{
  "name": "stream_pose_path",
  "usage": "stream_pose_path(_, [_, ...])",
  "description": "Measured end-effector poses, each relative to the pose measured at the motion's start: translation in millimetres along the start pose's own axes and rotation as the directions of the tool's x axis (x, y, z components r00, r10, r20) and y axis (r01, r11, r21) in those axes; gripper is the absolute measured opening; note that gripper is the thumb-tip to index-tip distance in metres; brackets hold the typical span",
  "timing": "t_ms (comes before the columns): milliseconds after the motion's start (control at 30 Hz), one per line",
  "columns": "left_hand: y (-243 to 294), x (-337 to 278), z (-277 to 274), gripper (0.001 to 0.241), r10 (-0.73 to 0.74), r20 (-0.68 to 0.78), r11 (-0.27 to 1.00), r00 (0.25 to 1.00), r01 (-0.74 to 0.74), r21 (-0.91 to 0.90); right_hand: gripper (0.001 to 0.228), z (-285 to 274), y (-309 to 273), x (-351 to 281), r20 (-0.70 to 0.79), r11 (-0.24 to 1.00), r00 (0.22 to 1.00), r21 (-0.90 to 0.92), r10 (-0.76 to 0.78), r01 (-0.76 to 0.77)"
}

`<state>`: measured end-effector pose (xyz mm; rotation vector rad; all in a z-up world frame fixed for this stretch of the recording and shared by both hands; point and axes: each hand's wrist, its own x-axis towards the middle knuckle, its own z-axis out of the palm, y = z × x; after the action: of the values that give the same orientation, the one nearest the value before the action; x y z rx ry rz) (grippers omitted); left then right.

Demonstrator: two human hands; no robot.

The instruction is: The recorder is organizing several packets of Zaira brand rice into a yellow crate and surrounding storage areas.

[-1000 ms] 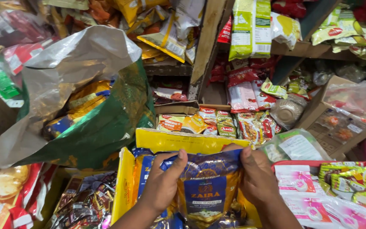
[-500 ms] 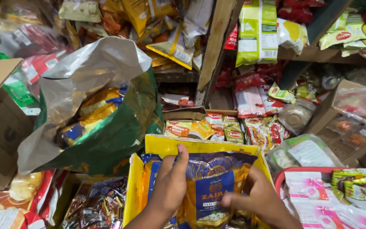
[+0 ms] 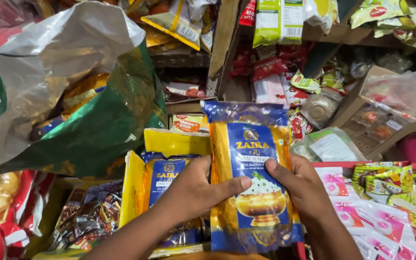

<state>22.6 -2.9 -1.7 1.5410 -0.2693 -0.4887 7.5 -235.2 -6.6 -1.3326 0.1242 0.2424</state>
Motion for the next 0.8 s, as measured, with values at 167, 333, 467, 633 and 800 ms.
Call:
stream_pose_path(167, [46,-40,-27,0.054,-0.438,-0.105,0.821,0.893,0.445,0.358,0.04,10,20,3,0.017,0.967,0.969,0.065,0.247,-0.247])
stream_pose_path(333, [-31,-80,-55,0.052,0.497,-0.555,0.594,0.666,0.206,0.778,0.045,23,61,15,0.09,0.867,0.867,0.051,0.49,-0.495])
stream_pose_path(467, [-120,-89,-66,0.072,0.208,-0.721,0.91,0.66,0.14,0.391,0.041,59,58,26,0.109,0.846,0.839,-0.088,0.534,-0.527])
stream_pose_path(633, [-138,-94,-71,0.103,0.007,-0.462,0.705,0.887,-0.332,-0.627,0.044,72,83,64,0.289,0.823,0.78,-0.053,0.555,-0.566])
stream_pose_path(800, [-104,-101,-59,0.131,0.253,-0.449,0.952,0.857,-0.137,0.275,0.052,74,98,78,0.366,0.783,0.861,-0.62,0.354,-0.059])
